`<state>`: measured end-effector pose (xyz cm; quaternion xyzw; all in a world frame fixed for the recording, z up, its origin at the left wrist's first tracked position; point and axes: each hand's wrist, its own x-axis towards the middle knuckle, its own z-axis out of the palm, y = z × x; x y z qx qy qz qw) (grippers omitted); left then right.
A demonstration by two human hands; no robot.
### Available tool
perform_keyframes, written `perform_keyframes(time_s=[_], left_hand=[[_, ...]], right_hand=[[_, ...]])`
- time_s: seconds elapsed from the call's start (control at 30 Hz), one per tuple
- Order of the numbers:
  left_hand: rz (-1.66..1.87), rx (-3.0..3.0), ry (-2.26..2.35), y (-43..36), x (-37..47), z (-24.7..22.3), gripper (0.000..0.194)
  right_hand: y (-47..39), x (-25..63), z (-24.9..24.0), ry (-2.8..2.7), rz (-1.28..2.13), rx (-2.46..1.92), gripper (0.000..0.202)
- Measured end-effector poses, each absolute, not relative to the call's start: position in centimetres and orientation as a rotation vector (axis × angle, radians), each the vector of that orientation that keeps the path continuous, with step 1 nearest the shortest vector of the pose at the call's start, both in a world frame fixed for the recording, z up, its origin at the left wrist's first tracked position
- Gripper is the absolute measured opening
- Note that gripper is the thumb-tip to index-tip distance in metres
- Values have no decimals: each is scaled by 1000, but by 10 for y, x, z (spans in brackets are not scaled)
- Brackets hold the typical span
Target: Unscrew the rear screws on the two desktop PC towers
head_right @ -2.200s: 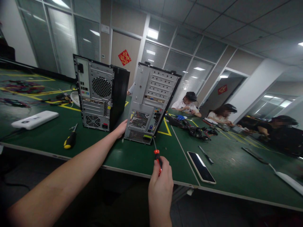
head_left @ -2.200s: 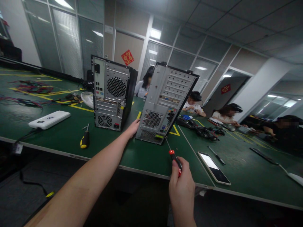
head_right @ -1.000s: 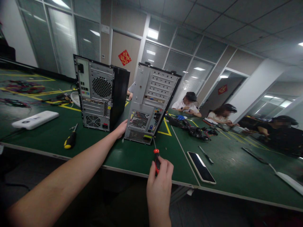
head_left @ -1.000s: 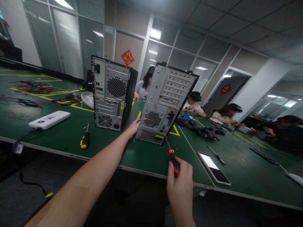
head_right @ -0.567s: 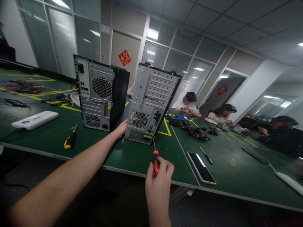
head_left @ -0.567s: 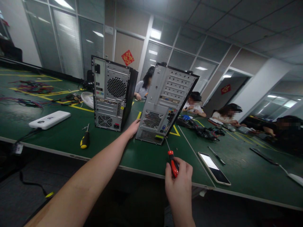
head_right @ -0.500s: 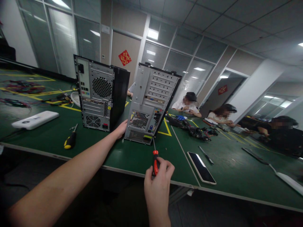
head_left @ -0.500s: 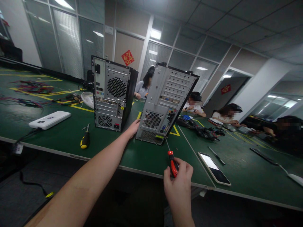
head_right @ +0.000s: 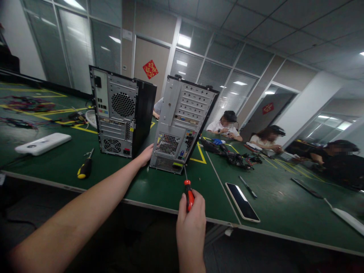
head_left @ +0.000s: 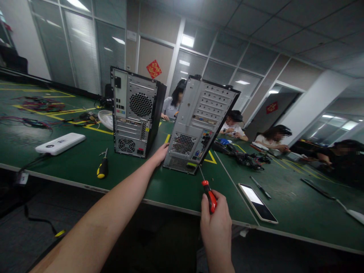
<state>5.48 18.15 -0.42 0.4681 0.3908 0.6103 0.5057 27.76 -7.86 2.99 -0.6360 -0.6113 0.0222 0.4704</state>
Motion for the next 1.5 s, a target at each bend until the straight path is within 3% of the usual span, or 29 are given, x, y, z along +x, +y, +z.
perform_keyframes(time_s=[0.1,0.43,0.9,1.2,1.5], left_hand=[[1470,1115,948,183,55,-6,61],[1472,1132,956,185,53,-8,62],[1474,1127,964,183,54,-5,56],[1474,1134,982,183,54,-5,52],[1462,1148,998,182,53,-6,56]], right_hand=[[-78,279,30,-1474,64,-1581,43],[-78,277,27,-1614,-168,-1415,26],[-78,279,32,-1430,125,-1605,44],[-77,277,28,-1562,-117,-1443,29],[-79,277,32,-1580,-72,-1464,31]])
